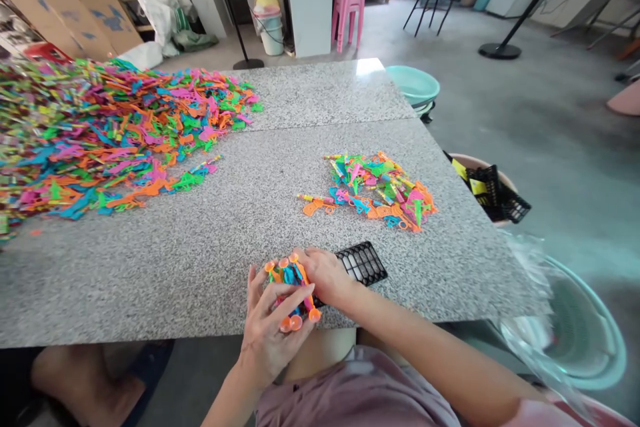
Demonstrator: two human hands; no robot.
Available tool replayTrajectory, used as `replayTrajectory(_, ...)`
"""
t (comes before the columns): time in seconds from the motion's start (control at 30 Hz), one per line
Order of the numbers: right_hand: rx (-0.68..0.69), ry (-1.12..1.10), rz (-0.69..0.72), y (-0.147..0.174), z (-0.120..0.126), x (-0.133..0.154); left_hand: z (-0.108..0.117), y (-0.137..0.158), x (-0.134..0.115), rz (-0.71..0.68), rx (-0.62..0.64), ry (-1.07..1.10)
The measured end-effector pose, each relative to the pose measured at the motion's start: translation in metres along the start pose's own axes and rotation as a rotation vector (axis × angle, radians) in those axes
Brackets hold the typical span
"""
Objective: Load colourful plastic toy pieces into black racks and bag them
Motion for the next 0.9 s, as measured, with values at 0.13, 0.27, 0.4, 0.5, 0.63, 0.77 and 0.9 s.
replayTrajectory(0.13,0.004,-0.016,-0.032,0.000,-0.002,0.001,0.007,0.003,-0.002,-0.028,-0.101,-0.109)
replayTrajectory(0.27,0.000,-0.007,-0.035,-0.001,-0.004,0.004,0.011,-0.005,-0.006,-0.093,-0.059,-0.137)
replayTrajectory(0.4,0.031,-0.118,0.108,-0.012,0.004,-0.012,0.008,-0.010,-0.004,-0.176,0.104,-0.072)
replayTrajectory(0.5,-0.061,-0.099,0.160,-0.037,0.032,-0.035,0.005,-0.006,-0.001,-0.201,0.124,-0.084)
replayTrajectory(0.63,-0.263,0.223,-0.105,-0.079,0.067,-0.052,-0.001,-0.002,0.002,-0.208,0.074,-0.062)
replayTrajectory(0.77,-0.246,0.336,0.017,-0.084,0.061,-0.030,-0.004,-0.002,0.004,-0.208,0.037,-0.055)
replayTrajectory(0.9,-0.430,0.281,0.253,-0.022,0.042,-0.030,-0.002,-0.004,0.004,-0.219,0.016,-0.040)
Point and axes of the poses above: each hand's wrist, its own y-axis away from the middle knuckle, its own z-axis out of the back of the hand, x = y × z, the point moved 4 cm from there along -y, towards the middle knuckle, and after that the axes turned 7 degrees about x, right-handed, at the moved point
